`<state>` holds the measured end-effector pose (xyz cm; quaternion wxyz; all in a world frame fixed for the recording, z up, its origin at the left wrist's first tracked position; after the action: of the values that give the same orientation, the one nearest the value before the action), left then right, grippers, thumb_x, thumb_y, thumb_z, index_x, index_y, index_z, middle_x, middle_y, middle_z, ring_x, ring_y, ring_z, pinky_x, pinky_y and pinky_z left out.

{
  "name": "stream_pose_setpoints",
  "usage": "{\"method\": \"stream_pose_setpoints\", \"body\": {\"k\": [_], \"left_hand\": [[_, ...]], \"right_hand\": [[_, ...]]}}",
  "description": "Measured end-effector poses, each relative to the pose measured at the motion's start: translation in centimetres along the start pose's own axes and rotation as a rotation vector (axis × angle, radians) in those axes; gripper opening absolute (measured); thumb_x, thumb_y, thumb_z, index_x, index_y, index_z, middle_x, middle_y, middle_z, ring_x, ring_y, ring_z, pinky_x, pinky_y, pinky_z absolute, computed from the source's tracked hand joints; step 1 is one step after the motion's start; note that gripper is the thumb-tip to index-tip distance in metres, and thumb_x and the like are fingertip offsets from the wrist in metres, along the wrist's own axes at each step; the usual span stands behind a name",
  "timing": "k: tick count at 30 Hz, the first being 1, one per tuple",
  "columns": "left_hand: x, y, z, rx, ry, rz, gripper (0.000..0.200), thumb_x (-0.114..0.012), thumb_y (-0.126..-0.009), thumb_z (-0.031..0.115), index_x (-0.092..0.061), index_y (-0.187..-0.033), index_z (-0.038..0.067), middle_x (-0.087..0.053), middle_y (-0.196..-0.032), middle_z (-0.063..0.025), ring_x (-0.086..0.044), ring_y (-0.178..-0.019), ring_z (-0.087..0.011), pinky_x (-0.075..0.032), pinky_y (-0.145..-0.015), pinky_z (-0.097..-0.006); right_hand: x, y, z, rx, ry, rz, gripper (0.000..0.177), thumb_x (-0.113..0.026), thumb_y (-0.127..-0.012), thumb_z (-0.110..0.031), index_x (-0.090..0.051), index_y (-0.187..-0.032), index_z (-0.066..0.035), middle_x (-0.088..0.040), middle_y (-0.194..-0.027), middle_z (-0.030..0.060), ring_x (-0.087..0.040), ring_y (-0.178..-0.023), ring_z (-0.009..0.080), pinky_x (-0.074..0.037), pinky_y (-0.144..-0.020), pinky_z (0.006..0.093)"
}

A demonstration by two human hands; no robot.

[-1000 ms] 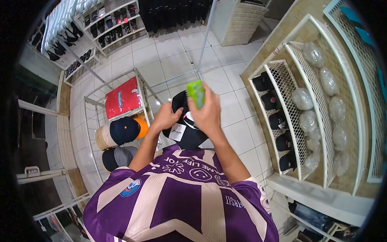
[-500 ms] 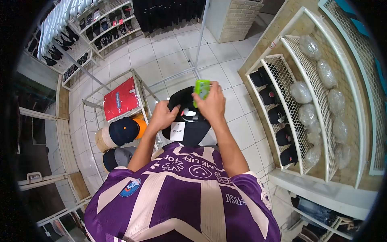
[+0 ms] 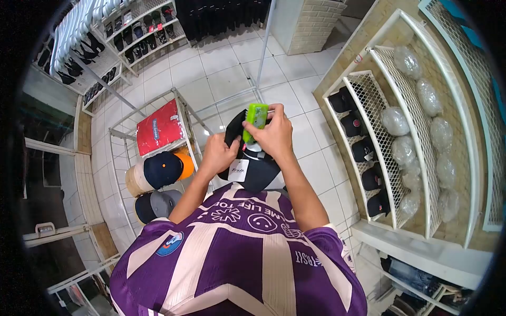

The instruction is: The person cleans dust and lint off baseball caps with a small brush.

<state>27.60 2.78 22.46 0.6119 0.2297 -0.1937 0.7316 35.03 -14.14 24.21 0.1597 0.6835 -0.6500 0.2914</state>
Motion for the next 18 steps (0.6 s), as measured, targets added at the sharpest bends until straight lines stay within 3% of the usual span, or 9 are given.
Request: {"method": "stream_pose_setpoints", "body": {"k": [1,3,5,8,9,11,13,14,18], "left_hand": [[0.0,-0.2,0.3,-0.065,0.016,0.036,0.024,-0.066,-0.086,0.018,-0.068,-0.083,-0.006,-0.059,-0.061,-0.0257,-0.064,-0.060,-0.0421,-0.049,-0.060,-0.0472],[1.1,-0.1,0.9,0.045,0.011,0.019,0.022,-0.066,-0.086,0.017,-0.068,-0.083,-0.005,-0.058,-0.060,-0.0260,-0.063,-0.059,-0.0429,-0.049,-0.058,-0.0469],[0.9,-0.1,0.5,-0.009,-0.007,0.099,0.022,-0.065,-0.087,0.016,-0.068,-0.081,-0.004,-0.058,-0.060,-0.0258,-0.062,-0.057,-0.0430,-0.049,-0.057,-0.0464],[-0.2,0.1,0.6,-0.063,-0.020,0.124,0.021,-0.065,-0.087,0.016,-0.069,-0.082,-0.004,-0.058,-0.060,-0.0259,-0.062,-0.057,-0.0432,-0.049,-0.057,-0.0461],[-0.4,0.1,0.7,-0.097,0.005,0.123,0.020,-0.065,-0.087,0.016,-0.069,-0.083,-0.004,-0.058,-0.060,-0.0259,-0.062,-0.057,-0.0434,-0.049,-0.057,-0.0462],[-0.4,-0.1,-0.3,-0.119,0.045,0.166,0.020,-0.064,-0.087,0.016,-0.070,-0.085,-0.003,-0.058,-0.060,-0.0251,-0.063,-0.057,-0.0427,-0.049,-0.057,-0.0454],[0.4,-0.3,-0.6,-0.143,0.072,0.243,0.025,-0.067,-0.089,0.021,-0.070,-0.086,-0.003,-0.053,-0.052,-0.0201,-0.051,-0.041,-0.0292,-0.041,-0.048,-0.0387],[0.8,-0.3,-0.6,-0.071,0.049,0.202,0.024,-0.066,-0.089,0.021,-0.071,-0.088,-0.003,-0.053,-0.052,-0.0204,-0.052,-0.041,-0.0294,-0.041,-0.048,-0.0395],[0.3,-0.4,0.0,-0.103,0.030,0.228,0.022,-0.065,-0.089,0.019,-0.071,-0.088,-0.002,-0.054,-0.054,-0.0217,-0.055,-0.043,-0.0308,-0.043,-0.049,-0.0413]], "right_hand": [[-0.4,-0.6,1.6,-0.001,-0.001,0.006,0.070,-0.090,-0.068,-0.038,-0.052,-0.114,0.001,-0.067,-0.096,0.0222,-0.068,-0.088,0.0397,-0.054,-0.078,0.0462],[1.0,-2.0,3.1,0.040,0.199,0.226,0.073,-0.091,-0.066,-0.038,-0.051,-0.113,0.001,-0.067,-0.093,0.0225,-0.068,-0.086,0.0396,-0.054,-0.078,0.0460],[1.5,-2.1,3.4,-0.002,0.205,0.217,0.075,-0.092,-0.065,-0.039,-0.050,-0.112,0.002,-0.067,-0.092,0.0222,-0.068,-0.085,0.0393,-0.054,-0.077,0.0465],[1.3,-0.3,-0.5,0.000,-0.070,0.132,0.074,-0.092,-0.066,-0.040,-0.050,-0.112,0.000,-0.067,-0.093,0.0212,-0.068,-0.084,0.0385,-0.054,-0.076,0.0460],[0.6,-0.4,-0.4,-0.048,-0.083,0.068,0.074,-0.091,-0.066,-0.039,-0.049,-0.113,0.000,-0.066,-0.093,0.0219,-0.067,-0.085,0.0396,-0.054,-0.077,0.0466],[0.4,-1.8,2.7,-0.009,0.089,0.190,0.074,-0.091,-0.067,-0.039,-0.049,-0.113,0.001,-0.066,-0.094,0.0225,-0.067,-0.087,0.0410,-0.053,-0.079,0.0476],[1.3,-2.5,4.3,-0.009,0.212,0.266,0.075,-0.090,-0.067,-0.040,-0.049,-0.113,0.002,-0.065,-0.095,0.0231,-0.066,-0.088,0.0411,-0.053,-0.079,0.0488],[1.5,-2.4,4.8,-0.021,0.188,0.278,0.076,-0.090,-0.067,-0.042,-0.049,-0.113,0.002,-0.065,-0.094,0.0229,-0.066,-0.087,0.0404,-0.053,-0.078,0.0481],[1.1,-0.8,1.0,-0.061,-0.095,0.171,0.079,-0.092,-0.065,-0.047,-0.050,-0.111,0.001,-0.067,-0.088,0.0202,-0.069,-0.080,0.0374,-0.054,-0.073,0.0438]]}}
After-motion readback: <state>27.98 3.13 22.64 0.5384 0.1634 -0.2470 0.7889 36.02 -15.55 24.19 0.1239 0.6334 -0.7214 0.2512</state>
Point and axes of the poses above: each hand's wrist, its own y-axis away from the middle knuckle, its own x-axis out of the back of the hand, z = x × y, the point moved 3 cm from there along -y, towards the middle knuckle
